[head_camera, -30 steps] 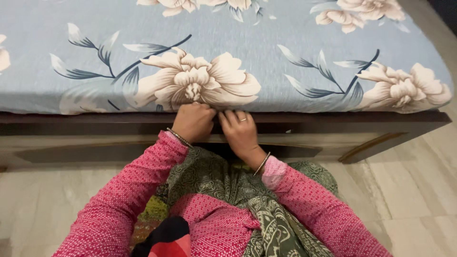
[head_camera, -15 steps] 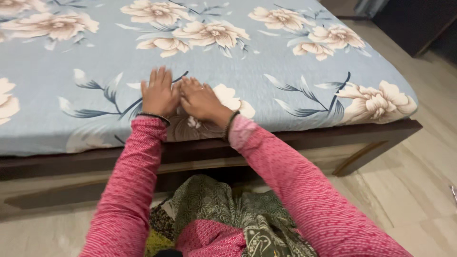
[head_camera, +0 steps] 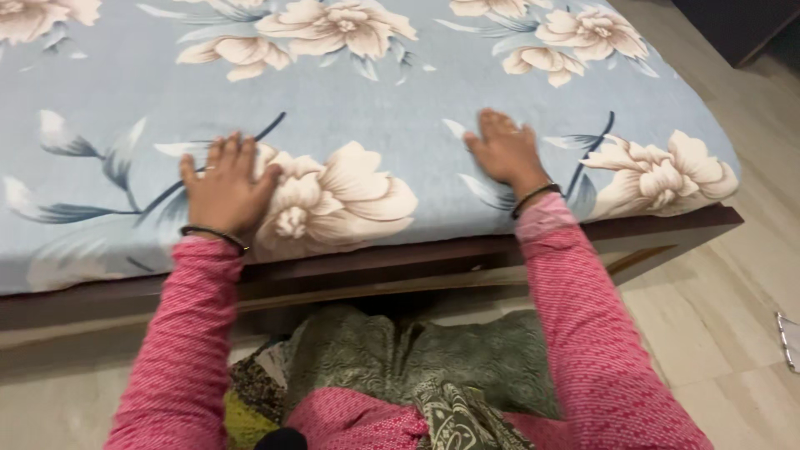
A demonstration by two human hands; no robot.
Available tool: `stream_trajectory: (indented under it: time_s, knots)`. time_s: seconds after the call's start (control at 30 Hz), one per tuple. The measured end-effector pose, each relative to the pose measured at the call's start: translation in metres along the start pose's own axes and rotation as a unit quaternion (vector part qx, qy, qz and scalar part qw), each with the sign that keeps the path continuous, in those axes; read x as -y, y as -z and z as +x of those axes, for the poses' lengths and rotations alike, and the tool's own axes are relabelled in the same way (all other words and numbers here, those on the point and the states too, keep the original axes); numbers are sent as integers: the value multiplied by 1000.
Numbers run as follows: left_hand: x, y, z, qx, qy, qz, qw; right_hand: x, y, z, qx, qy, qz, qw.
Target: The person smooths a floral-patterned fitted sheet over a mattress, tucking the edges under the mattress along all sides. The person then places a matching pillow on the bed and adjusts it. The task is performed by hand without tools.
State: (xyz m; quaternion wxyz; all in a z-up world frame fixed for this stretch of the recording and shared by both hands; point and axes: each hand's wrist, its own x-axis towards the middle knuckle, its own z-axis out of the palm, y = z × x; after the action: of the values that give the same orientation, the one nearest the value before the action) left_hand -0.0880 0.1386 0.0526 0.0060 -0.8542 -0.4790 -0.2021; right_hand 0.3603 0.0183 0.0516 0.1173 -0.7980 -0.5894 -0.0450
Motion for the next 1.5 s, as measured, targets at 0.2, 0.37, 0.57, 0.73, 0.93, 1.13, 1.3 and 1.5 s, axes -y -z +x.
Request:
stream_trajectory:
  time_s: [0.2,0.37,0.57,0.73,0.93,1.13,1.3,1.5]
  knots:
    - [-58,18,27,188,185,57,963,-140,19,-31,-37,-259,-20,965]
    - [-193,-29,74,190,174,85,962,-40,-22,17,-200,-7,93,975]
    - [-340,-104,69,98,-10,32,995,-34,-36,69,87,279,171,941]
    - [-434,-127,87,109,-54,0,993,-162,8,63,99,92,-33,990]
    - [-582,-157,98,173,-152,-1,973,-288,40,45,135,-114,-37,984]
    - [-664,-181,90,137,-212,19,967,-355,65,17,129,-206,-16,970]
    - [-673,-162,77,117,-279,29,953,-385,75,-2,97,-256,45,961]
    - [-663,-128,67,167,-362,45,916,-451,55,-23,-6,-206,327,922]
